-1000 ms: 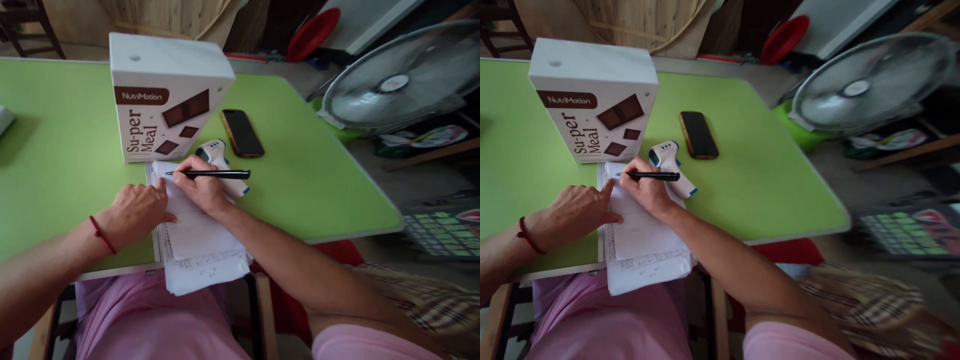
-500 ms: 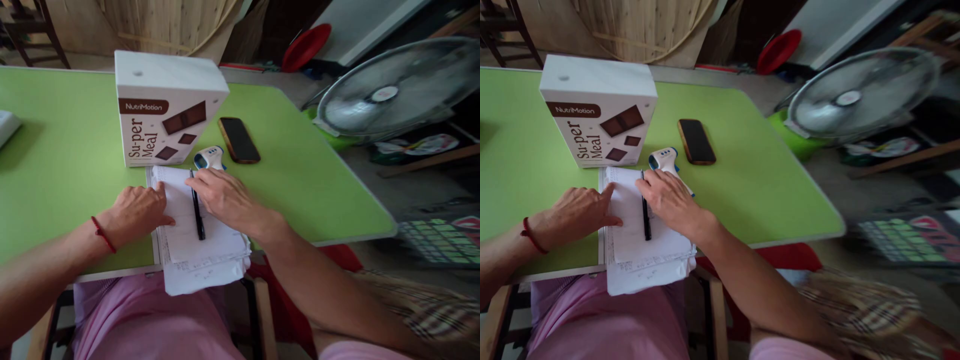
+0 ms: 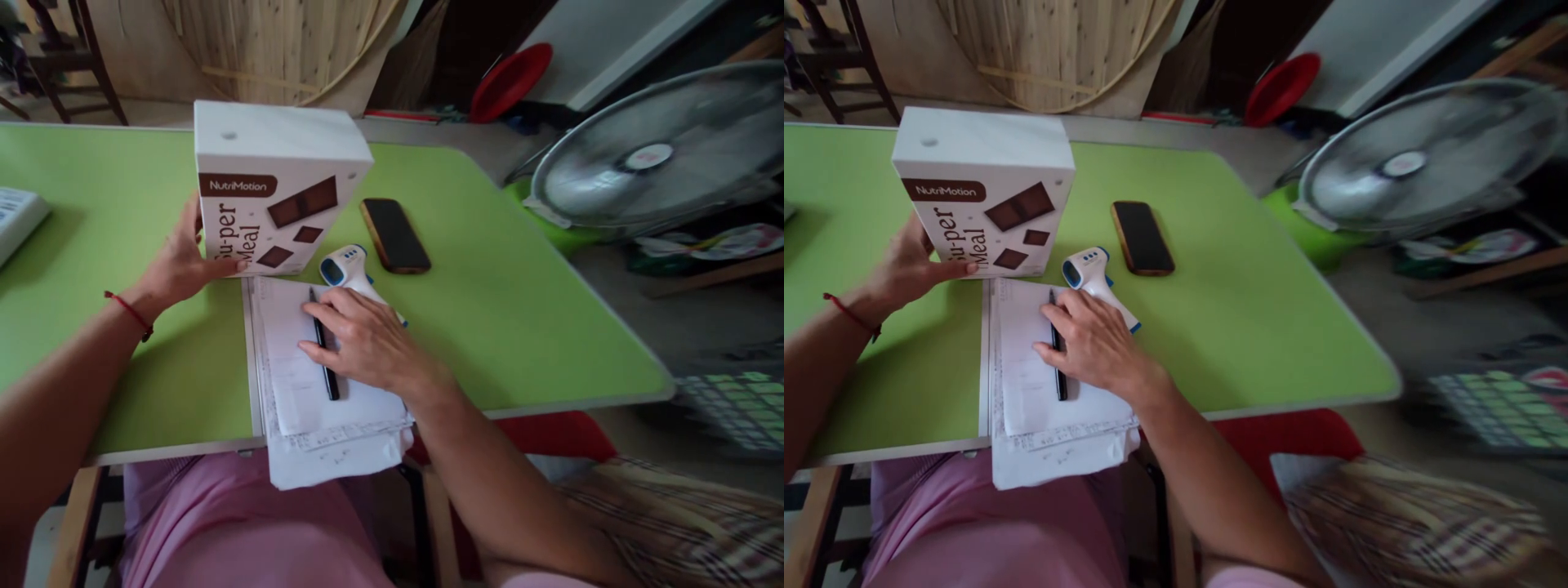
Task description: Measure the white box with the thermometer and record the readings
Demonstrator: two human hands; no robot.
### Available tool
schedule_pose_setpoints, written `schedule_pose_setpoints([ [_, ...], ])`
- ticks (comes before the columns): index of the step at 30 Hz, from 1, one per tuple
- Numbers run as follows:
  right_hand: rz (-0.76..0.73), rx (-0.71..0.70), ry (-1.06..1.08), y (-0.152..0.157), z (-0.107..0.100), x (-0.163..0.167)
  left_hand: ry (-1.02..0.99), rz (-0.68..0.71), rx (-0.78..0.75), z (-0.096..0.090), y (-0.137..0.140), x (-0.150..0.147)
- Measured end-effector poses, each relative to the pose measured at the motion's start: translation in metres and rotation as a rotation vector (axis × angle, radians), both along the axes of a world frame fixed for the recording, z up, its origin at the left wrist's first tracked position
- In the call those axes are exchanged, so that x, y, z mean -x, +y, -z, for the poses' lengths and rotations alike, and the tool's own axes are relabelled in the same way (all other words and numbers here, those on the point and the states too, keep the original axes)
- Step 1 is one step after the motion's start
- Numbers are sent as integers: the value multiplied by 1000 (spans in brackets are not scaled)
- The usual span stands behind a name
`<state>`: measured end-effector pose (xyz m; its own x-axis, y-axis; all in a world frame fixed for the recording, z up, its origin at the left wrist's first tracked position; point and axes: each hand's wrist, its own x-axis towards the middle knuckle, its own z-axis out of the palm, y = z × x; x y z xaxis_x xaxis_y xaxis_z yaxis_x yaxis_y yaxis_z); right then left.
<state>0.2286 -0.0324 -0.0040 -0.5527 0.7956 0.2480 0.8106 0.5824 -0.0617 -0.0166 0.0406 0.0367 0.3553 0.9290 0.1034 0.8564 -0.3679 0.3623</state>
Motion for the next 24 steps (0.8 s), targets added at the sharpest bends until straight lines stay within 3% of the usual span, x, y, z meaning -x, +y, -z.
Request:
schedule_pose_setpoints([
  [2,-11,-7,-3,0,0,0,-165,-34,-34,10,5,2],
  [5,-3,-12,-16,-1,0,-1,-339,-91,-45,10,5,5],
  [11,34,21,-71,-2,-6,2,-722,60,46,-3,1,6],
  [15,71,6,-104,-4,-7,4,-684,46,137,-2,1,4],
  [20,38,-22,-16,-6,-15,-1,-711,251,281,-7,3,4],
  [22,175,-52,25,-4,-21,-6,-681,268,296,-9,4,5],
  [24,406,-54,13,1,-24,-14,-631,236,294,-9,5,7],
])
